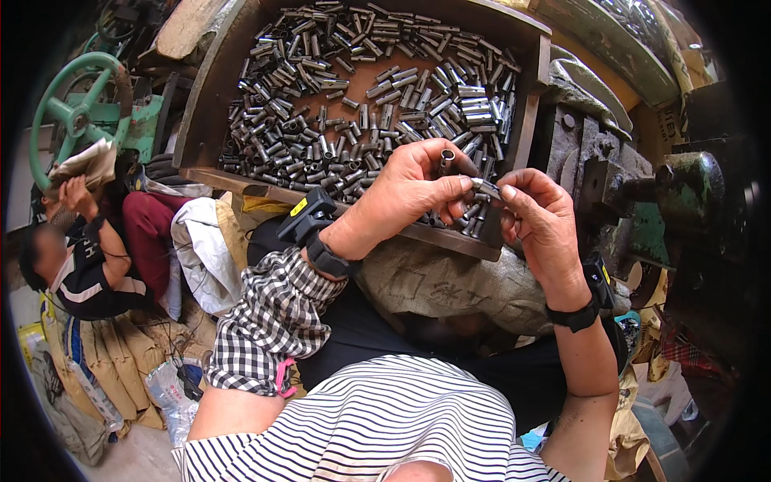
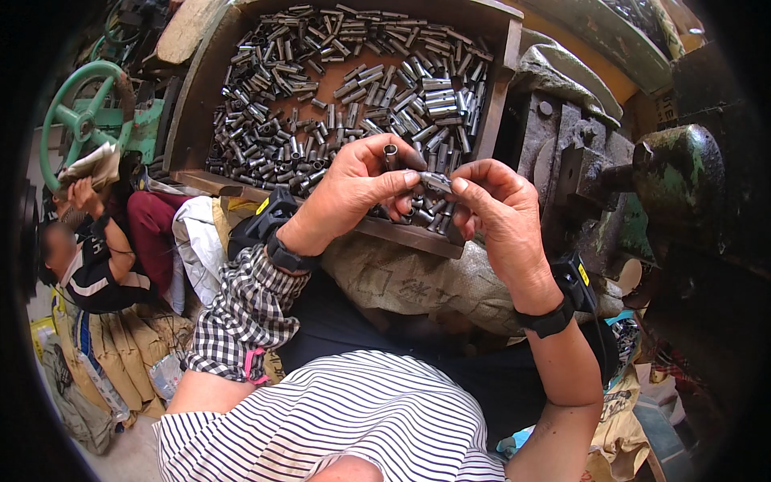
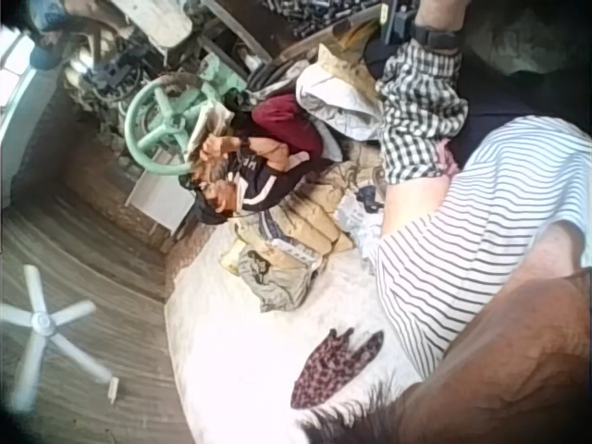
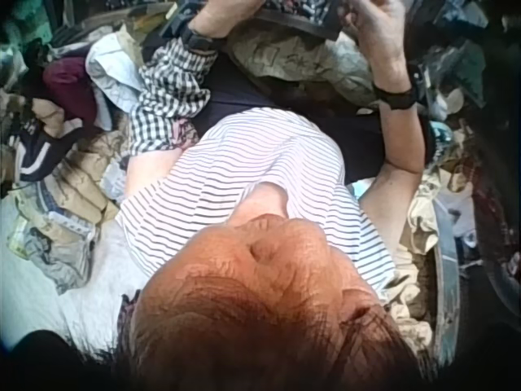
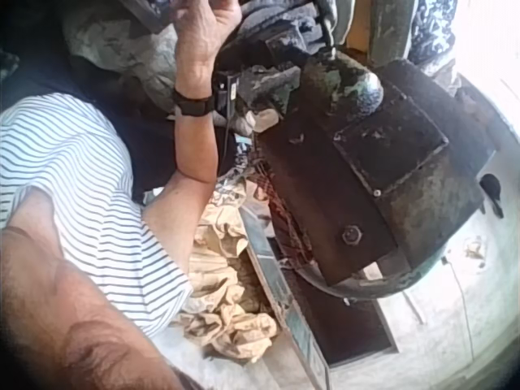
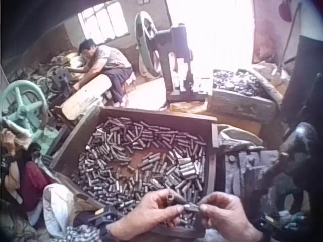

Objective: Using a manual press machine to assemble small metal cylindrical components.

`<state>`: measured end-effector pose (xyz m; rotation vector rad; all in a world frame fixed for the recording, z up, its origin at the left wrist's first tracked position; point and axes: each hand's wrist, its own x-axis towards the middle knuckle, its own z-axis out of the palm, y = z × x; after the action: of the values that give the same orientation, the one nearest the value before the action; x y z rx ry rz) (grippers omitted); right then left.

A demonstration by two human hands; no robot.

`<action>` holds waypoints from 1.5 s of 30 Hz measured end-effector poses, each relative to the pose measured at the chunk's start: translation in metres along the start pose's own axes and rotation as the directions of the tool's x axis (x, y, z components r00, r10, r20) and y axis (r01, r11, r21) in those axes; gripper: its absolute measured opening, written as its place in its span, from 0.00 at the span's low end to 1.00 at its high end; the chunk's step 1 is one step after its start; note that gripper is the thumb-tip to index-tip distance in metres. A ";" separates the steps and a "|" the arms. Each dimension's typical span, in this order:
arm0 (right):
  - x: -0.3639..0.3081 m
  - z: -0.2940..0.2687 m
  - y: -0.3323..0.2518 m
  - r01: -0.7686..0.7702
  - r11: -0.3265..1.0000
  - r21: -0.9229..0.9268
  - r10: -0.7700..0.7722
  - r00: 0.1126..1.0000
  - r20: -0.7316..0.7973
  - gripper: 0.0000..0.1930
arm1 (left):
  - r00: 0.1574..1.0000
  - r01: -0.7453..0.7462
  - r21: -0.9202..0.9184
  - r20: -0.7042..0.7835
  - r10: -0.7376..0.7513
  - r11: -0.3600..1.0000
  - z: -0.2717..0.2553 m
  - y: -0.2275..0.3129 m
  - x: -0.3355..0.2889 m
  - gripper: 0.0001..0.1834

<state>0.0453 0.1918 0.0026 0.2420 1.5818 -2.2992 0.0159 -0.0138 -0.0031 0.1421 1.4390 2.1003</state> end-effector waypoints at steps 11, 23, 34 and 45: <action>0.001 -0.004 -0.006 -0.164 0.970 0.177 0.157 0.986 0.052 0.05 | 0.998 -0.062 0.167 0.040 0.056 0.984 0.004 0.009 -0.005 0.09; 0.002 -0.010 -0.025 -0.331 0.943 -0.041 0.333 0.925 0.183 0.07 | 0.967 0.019 0.321 0.235 -0.099 0.947 0.012 0.010 -0.008 0.12; 0.002 -0.008 -0.017 -0.200 0.978 -0.054 0.206 0.966 0.156 0.05 | 0.990 0.035 0.249 0.127 -0.068 0.968 0.011 0.004 -0.004 0.10; -0.004 0.000 -0.019 -0.113 0.993 -0.033 0.116 0.982 0.148 0.06 | 0.988 0.074 -0.006 0.139 -0.073 0.997 0.002 0.006 -0.005 0.11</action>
<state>0.0422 0.1986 0.0203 0.1458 1.4816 -2.1555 0.0183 -0.0158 0.0039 0.2229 1.3297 1.9979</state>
